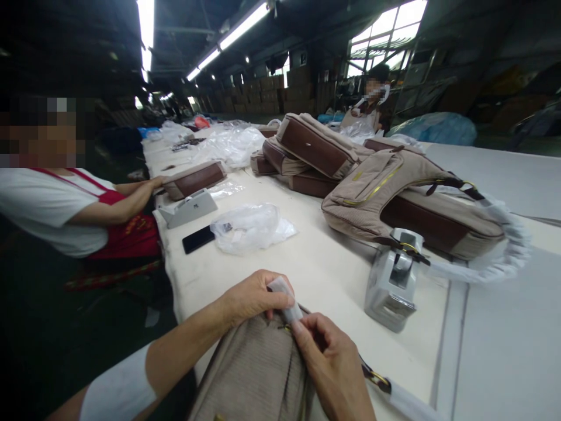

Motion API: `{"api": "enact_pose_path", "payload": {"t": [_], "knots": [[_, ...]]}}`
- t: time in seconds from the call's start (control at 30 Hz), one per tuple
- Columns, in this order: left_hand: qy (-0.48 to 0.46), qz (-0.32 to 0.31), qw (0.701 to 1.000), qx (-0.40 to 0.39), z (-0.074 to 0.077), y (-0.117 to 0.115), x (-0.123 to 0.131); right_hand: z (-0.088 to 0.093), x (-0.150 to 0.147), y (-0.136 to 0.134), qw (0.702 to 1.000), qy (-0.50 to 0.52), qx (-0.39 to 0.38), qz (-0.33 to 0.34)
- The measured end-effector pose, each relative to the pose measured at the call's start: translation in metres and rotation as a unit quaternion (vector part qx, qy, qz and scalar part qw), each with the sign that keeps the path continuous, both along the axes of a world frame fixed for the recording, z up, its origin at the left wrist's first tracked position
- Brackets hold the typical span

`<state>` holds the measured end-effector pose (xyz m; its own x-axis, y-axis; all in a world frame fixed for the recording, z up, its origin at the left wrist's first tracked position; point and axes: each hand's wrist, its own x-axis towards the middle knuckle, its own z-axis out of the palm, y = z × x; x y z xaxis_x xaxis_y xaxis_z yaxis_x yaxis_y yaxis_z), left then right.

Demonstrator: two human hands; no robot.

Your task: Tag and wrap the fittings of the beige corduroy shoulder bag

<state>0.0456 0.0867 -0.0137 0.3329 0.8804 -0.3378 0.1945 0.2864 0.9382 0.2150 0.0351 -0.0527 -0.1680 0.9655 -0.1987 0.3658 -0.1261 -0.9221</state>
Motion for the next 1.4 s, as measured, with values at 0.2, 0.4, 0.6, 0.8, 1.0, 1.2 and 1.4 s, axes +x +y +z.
{"api": "enact_pose_path", "payload": {"t": [0.2,0.4,0.6,0.8,1.0,1.2,1.4], "knots": [[-0.046,-0.101,0.993,0.038,0.008,0.001,-0.028,0.007,-0.004,0.002,0.998,0.036,0.024,0.034],[-0.014,-0.223,0.952,0.208,0.015,0.006,-0.037,0.020,-0.003,0.018,0.982,0.122,-0.088,0.112],[-0.032,-0.175,0.970,0.166,0.013,-0.001,-0.038,0.019,-0.011,0.022,0.961,0.203,-0.155,0.103],[-0.018,-0.026,0.999,-0.002,0.000,-0.007,-0.030,0.006,-0.014,0.008,0.980,0.174,-0.092,0.015],[0.000,-0.033,0.999,-0.015,0.000,-0.007,-0.019,-0.003,-0.011,0.002,0.991,0.129,-0.036,0.010],[-0.037,-0.002,0.999,-0.021,0.001,-0.009,-0.021,-0.005,-0.003,0.009,0.993,0.087,-0.036,0.076],[-0.076,0.022,0.997,-0.013,-0.002,-0.017,-0.033,0.005,-0.017,0.017,0.995,0.077,-0.010,0.062]]}}
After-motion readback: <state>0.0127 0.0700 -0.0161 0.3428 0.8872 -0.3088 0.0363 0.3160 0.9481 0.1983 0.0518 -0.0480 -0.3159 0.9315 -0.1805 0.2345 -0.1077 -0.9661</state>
